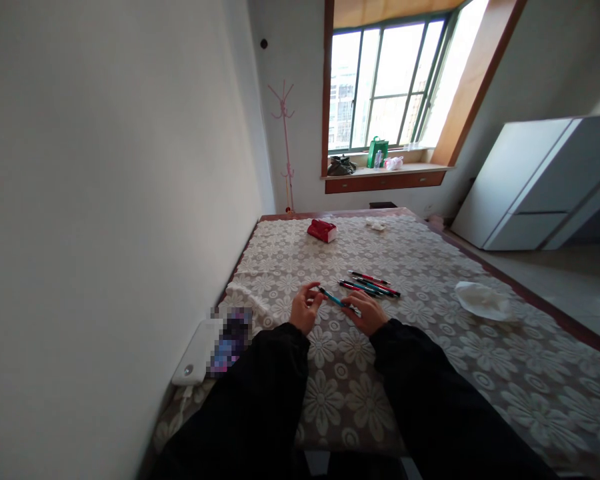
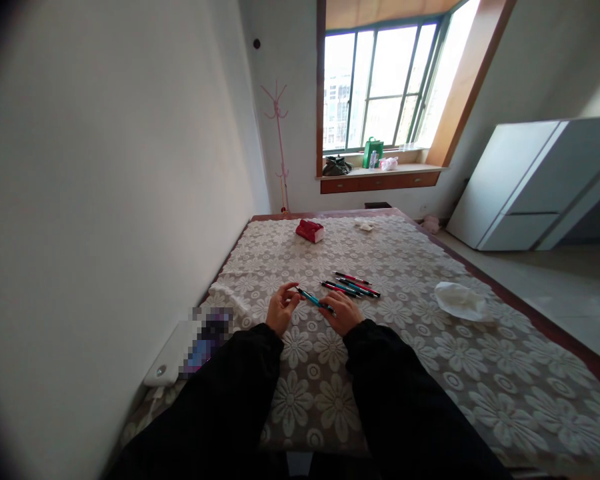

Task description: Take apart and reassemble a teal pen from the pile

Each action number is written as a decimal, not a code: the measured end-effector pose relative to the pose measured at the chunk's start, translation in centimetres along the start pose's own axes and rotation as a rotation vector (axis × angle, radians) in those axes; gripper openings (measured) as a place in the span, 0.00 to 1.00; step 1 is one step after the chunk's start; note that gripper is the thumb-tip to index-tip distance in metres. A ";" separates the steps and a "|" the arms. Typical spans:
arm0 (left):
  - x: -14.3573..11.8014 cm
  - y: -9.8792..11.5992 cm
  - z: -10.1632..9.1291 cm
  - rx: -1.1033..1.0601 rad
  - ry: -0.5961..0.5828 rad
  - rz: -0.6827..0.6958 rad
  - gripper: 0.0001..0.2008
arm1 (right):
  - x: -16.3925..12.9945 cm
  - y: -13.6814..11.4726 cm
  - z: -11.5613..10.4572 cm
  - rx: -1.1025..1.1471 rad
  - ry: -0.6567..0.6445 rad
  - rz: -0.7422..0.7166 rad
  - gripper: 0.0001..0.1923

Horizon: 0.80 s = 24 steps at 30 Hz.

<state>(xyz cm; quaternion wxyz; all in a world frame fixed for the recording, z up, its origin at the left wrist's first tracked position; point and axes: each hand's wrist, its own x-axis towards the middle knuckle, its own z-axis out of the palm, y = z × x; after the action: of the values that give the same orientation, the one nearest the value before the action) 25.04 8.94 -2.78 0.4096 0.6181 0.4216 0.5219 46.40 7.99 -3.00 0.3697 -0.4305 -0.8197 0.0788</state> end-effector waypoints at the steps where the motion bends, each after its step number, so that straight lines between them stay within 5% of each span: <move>1: -0.1 0.2 0.0 -0.007 -0.040 0.014 0.22 | 0.1 -0.1 0.0 0.022 0.018 0.021 0.10; 5: -0.7 0.6 0.3 0.053 -0.202 0.080 0.18 | 0.3 -0.8 0.0 0.274 0.059 0.204 0.13; 10: -1.0 0.8 0.4 0.165 -0.245 0.183 0.14 | 0.4 -1.9 0.3 0.626 -0.002 0.329 0.19; 15: -1.0 0.7 0.3 0.269 -0.215 0.301 0.09 | 0.4 -2.7 -0.1 0.746 -0.067 0.398 0.21; 24: -1.0 0.3 0.4 0.264 -0.215 0.321 0.05 | 0.7 -2.9 -0.5 0.785 -0.106 0.427 0.24</move>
<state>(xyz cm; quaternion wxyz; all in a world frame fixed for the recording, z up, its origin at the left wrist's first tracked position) 25.40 7.93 -2.88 0.2794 0.7774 0.3367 0.4519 44.61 6.61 -0.99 0.4380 -0.4124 -0.6384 0.4801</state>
